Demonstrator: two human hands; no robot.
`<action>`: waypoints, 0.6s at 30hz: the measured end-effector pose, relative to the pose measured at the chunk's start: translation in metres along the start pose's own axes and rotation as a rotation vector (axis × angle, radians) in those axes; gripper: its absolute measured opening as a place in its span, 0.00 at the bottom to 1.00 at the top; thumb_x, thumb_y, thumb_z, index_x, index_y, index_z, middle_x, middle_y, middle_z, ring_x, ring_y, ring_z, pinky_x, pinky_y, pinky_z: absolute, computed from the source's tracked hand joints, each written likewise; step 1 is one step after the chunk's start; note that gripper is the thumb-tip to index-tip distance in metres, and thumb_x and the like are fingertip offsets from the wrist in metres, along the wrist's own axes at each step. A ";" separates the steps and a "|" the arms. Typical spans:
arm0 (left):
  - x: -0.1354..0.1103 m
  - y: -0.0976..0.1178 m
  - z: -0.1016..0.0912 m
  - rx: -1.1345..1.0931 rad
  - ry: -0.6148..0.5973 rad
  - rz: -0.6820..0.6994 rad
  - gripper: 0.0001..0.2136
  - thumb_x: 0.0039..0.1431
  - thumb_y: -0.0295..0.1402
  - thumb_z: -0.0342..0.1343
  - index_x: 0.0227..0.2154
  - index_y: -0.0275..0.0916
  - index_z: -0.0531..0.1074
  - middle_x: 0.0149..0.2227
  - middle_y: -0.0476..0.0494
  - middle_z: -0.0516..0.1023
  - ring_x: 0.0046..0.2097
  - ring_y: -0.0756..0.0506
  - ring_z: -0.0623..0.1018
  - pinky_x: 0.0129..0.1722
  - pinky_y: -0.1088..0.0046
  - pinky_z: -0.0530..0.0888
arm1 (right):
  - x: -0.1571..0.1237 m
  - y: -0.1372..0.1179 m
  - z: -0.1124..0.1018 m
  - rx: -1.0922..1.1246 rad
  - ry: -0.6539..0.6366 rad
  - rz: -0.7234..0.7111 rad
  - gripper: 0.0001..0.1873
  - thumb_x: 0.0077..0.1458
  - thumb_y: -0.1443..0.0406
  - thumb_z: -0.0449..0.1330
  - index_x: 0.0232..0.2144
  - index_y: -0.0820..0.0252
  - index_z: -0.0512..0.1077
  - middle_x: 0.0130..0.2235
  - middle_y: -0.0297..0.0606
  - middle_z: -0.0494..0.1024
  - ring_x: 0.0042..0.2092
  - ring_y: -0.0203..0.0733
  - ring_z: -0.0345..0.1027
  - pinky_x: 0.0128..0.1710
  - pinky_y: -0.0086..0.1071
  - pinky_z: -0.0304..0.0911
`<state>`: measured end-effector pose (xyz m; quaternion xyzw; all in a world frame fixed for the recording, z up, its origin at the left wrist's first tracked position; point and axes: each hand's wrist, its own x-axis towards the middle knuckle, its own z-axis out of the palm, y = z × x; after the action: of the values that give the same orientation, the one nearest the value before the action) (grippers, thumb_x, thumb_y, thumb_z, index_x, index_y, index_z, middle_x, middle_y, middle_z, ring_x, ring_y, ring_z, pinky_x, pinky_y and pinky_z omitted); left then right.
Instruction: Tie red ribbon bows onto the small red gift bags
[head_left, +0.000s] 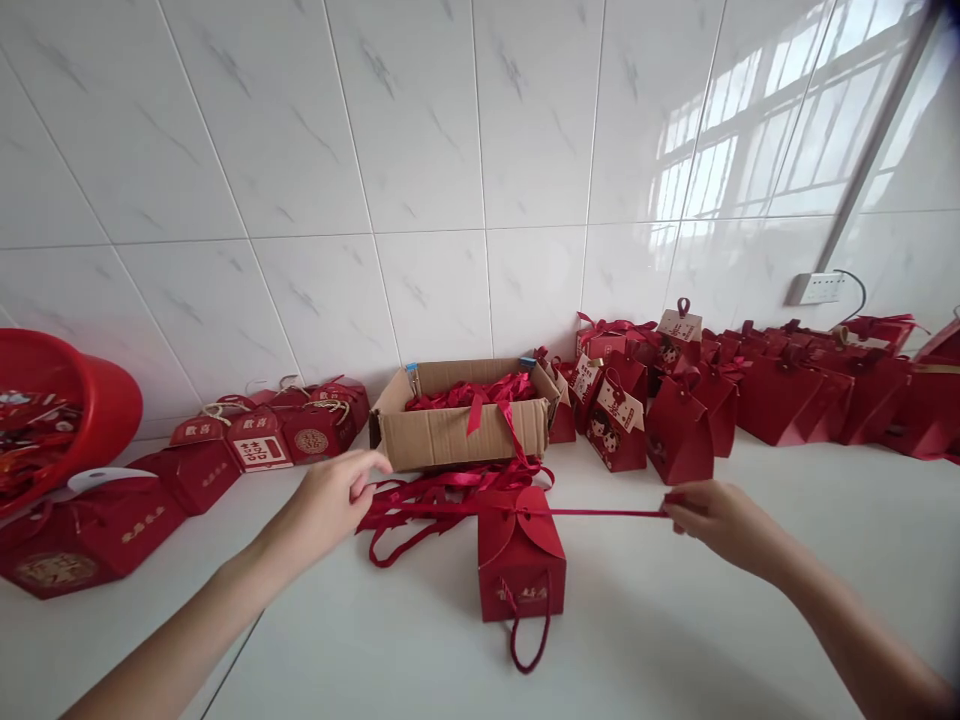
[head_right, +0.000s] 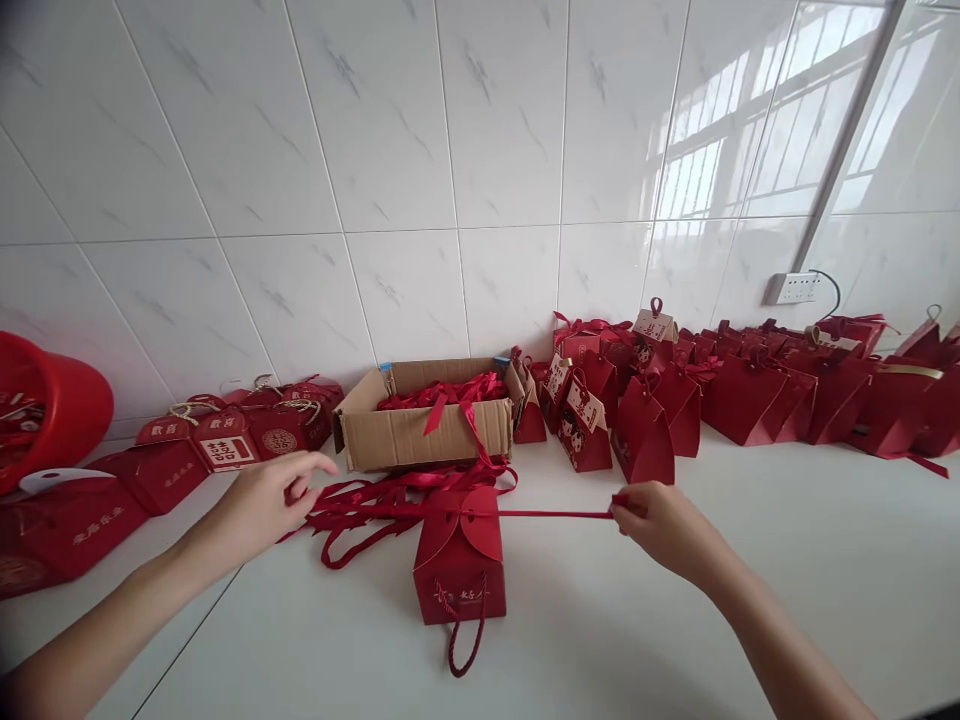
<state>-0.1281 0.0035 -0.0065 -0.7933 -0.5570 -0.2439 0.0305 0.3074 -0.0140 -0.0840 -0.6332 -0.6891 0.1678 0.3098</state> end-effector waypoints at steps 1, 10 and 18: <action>-0.005 -0.004 0.004 0.010 -0.064 -0.006 0.09 0.51 0.28 0.48 0.31 0.43 0.73 0.20 0.53 0.60 0.21 0.49 0.64 0.21 0.77 0.61 | 0.001 0.008 0.004 -0.032 -0.013 -0.012 0.13 0.50 0.63 0.56 0.17 0.58 0.72 0.19 0.39 0.75 0.20 0.41 0.66 0.18 0.32 0.58; -0.011 0.067 0.052 -0.434 -0.002 0.075 0.05 0.58 0.37 0.54 0.30 0.42 0.68 0.40 0.43 0.74 0.46 0.41 0.74 0.47 0.65 0.69 | 0.031 -0.072 0.034 0.290 0.001 -0.412 0.15 0.57 0.56 0.58 0.42 0.58 0.72 0.41 0.43 0.77 0.41 0.46 0.74 0.40 0.41 0.72; -0.020 0.088 0.095 -0.799 0.108 -0.019 0.08 0.58 0.33 0.55 0.41 0.43 0.67 0.49 0.41 0.70 0.56 0.40 0.68 0.56 0.60 0.65 | 0.009 -0.093 0.073 0.406 -0.052 -0.758 0.19 0.54 0.63 0.62 0.49 0.55 0.69 0.49 0.45 0.71 0.51 0.48 0.66 0.51 0.43 0.65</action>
<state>-0.0208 -0.0165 -0.0787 -0.7234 -0.4234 -0.4830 -0.2533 0.1891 -0.0070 -0.0794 -0.2572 -0.8335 0.1902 0.4505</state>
